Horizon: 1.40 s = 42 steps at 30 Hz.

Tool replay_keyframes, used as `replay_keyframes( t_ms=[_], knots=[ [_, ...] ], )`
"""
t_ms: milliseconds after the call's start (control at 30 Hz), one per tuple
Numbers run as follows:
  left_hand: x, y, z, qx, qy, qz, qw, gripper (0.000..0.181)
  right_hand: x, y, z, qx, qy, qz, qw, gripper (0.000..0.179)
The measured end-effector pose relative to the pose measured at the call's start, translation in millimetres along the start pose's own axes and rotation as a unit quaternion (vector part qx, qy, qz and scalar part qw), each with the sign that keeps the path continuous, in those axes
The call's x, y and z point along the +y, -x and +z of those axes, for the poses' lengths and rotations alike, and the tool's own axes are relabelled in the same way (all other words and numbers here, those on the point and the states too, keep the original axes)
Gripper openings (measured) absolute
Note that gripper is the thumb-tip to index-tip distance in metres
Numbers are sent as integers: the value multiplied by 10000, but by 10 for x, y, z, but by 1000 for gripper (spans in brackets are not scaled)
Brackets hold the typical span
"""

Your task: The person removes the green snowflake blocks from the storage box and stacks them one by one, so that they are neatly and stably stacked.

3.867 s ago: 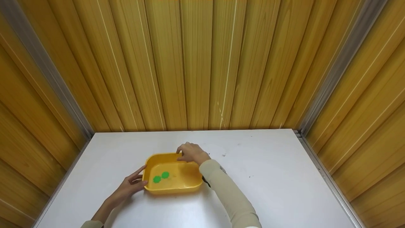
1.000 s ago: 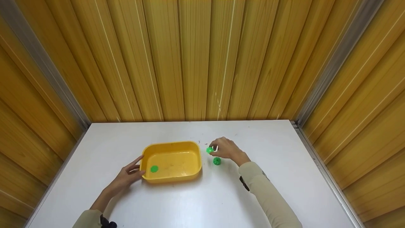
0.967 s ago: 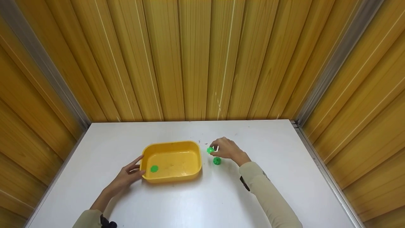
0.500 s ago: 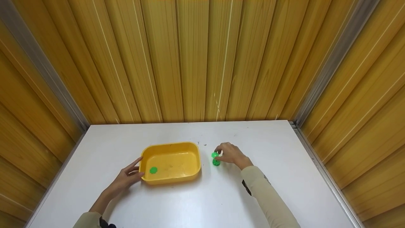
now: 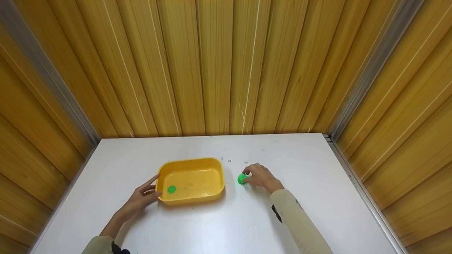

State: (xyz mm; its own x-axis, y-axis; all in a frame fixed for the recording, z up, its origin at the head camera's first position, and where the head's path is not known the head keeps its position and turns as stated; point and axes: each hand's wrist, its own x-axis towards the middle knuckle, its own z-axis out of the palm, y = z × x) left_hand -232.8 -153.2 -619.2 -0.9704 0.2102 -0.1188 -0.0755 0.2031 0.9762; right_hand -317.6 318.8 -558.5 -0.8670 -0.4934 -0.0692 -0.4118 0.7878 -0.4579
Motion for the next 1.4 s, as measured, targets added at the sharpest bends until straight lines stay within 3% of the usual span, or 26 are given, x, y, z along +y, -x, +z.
replay_keyframes(
  t_ms=[500,833,1100,1400],
  knots=[
    [-29,-3,14,-155,95,95,9998,74,32,51,110,-140,-393,479,9980,28],
    [-30,-6,4,-169,98,152,9997,74,-7,9,104,-86,-94,766,9970,27],
    [-31,-8,-16,-146,31,199,9997,74,21,-20,106,-89,-65,421,9991,28],
    [-28,-22,-13,-57,48,161,9998,73,10,-34,115,-97,111,630,9979,29]
  ],
)
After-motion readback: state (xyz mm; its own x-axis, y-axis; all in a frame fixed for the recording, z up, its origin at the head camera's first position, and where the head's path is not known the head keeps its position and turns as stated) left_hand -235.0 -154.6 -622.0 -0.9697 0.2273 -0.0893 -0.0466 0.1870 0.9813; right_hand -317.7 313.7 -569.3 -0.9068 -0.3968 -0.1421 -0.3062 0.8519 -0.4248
